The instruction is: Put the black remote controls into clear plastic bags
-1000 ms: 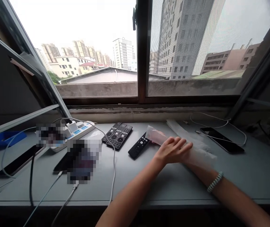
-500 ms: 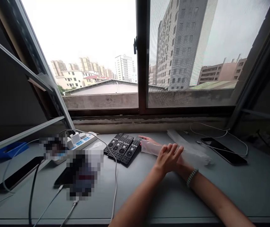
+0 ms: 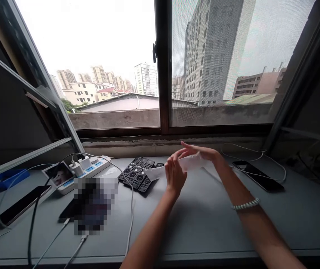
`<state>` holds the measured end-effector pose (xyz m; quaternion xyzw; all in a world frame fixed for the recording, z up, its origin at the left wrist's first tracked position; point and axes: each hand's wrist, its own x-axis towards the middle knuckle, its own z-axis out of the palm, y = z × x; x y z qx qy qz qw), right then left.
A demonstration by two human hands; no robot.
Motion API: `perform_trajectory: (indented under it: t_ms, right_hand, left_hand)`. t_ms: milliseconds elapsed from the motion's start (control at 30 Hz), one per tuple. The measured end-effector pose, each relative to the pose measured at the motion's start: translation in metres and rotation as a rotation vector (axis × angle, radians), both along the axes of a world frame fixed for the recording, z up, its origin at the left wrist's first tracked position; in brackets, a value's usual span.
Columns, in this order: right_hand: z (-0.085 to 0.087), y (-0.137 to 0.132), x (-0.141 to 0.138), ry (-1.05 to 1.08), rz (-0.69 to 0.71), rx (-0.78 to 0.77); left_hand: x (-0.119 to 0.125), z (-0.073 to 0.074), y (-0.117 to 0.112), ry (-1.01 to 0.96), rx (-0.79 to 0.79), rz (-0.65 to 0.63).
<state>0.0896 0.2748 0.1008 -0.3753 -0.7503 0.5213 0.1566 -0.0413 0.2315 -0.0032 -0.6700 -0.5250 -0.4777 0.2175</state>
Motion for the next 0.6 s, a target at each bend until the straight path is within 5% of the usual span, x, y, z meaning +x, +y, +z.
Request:
perform_trajectory:
  t_ms: [100, 167, 300, 367, 467, 600]
  right_hand:
    - [0.010, 0.000, 0.019, -0.136, 0.039, 0.137]
    - [0.014, -0.001, 0.024, -0.109, 0.046, 0.249]
    - [0.019, 0.002, 0.035, -0.038, -0.270, 0.510]
    - [0.021, 0.007, 0.049, -0.015, -0.548, 0.602]
    - [0.019, 0.016, 0.082, 0.034, -0.870, 0.614]
    - [-0.002, 0.023, 0.129, -0.136, -0.872, 0.353]
  left_hand:
    - [-0.004, -0.002, 0.004, -0.031, -0.098, 0.042]
    - [-0.005, -0.002, 0.004, 0.012, -0.153, -0.038]
    - [-0.007, 0.009, 0.003, 0.150, -0.237, -0.217]
    - [-0.015, 0.016, 0.007, 0.125, -0.314, -0.083]
    - [-0.040, 0.019, 0.017, -0.039, -0.514, 0.295]
    - [-0.078, 0.009, 0.029, -0.205, -0.738, 0.633]
